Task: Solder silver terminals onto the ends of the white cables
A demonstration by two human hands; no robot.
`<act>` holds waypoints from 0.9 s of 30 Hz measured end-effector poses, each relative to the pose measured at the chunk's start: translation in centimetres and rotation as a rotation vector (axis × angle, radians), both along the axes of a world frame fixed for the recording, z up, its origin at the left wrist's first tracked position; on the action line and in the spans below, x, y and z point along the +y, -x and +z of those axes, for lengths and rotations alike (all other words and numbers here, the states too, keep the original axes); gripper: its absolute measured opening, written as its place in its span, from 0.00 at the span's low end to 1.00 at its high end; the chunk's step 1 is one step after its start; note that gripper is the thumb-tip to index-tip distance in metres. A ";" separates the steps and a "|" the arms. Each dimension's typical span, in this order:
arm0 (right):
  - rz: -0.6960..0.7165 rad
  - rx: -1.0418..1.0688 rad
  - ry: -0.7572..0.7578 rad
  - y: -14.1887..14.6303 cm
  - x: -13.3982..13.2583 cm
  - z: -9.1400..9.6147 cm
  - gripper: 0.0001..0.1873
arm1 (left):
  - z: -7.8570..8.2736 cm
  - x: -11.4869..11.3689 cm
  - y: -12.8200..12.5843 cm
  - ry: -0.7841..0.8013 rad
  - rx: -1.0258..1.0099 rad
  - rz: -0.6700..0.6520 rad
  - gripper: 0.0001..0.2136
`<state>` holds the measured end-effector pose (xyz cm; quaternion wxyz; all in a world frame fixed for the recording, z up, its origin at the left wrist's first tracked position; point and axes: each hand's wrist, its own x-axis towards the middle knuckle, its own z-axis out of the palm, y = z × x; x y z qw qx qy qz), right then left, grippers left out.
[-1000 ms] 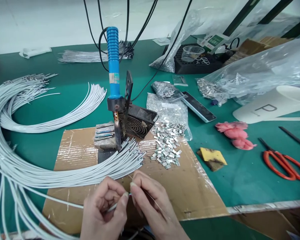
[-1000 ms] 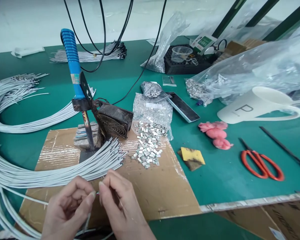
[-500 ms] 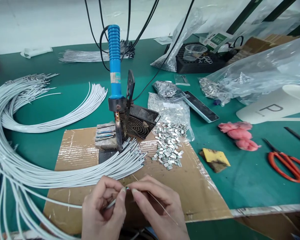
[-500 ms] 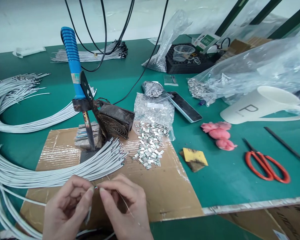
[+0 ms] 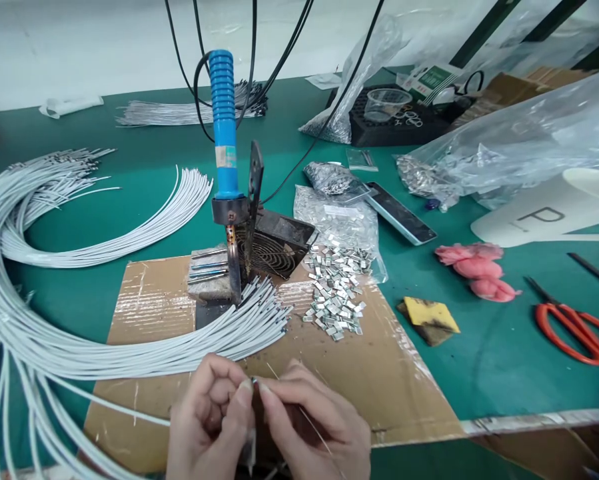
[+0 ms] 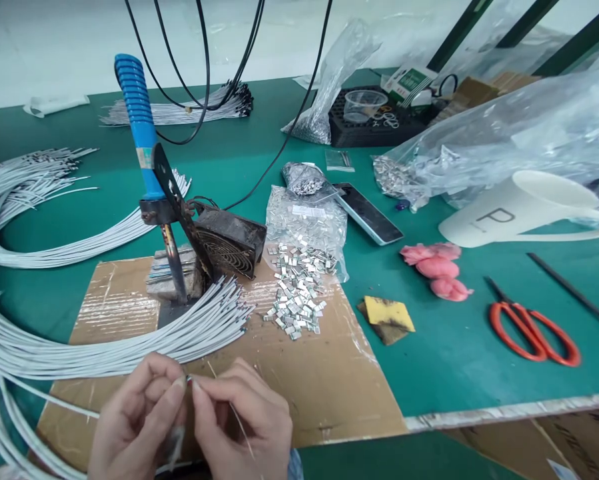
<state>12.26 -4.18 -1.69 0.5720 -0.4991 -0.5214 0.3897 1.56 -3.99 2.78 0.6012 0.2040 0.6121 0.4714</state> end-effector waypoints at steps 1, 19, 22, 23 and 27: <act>-0.020 -0.028 -0.053 0.1 -0.1 -0.1 0.08 | 0.1 0.1 0.1 0.022 -0.057 -0.005 0.29; 0.213 -0.483 -0.333 -7.1 2.6 0.6 0.18 | -0.1 0.7 1.2 -0.021 0.137 -0.033 0.25; -0.017 -0.614 -0.152 -8.3 4.3 0.1 0.07 | -0.6 0.8 1.8 -0.059 0.175 0.023 0.20; -0.064 -0.674 -0.114 -8.5 5.0 -0.2 0.08 | -0.7 0.9 1.9 -0.069 0.190 0.029 0.19; -0.075 -0.814 -0.084 -8.8 7.2 -0.9 0.10 | -1.0 0.9 2.0 -0.106 0.257 0.031 0.15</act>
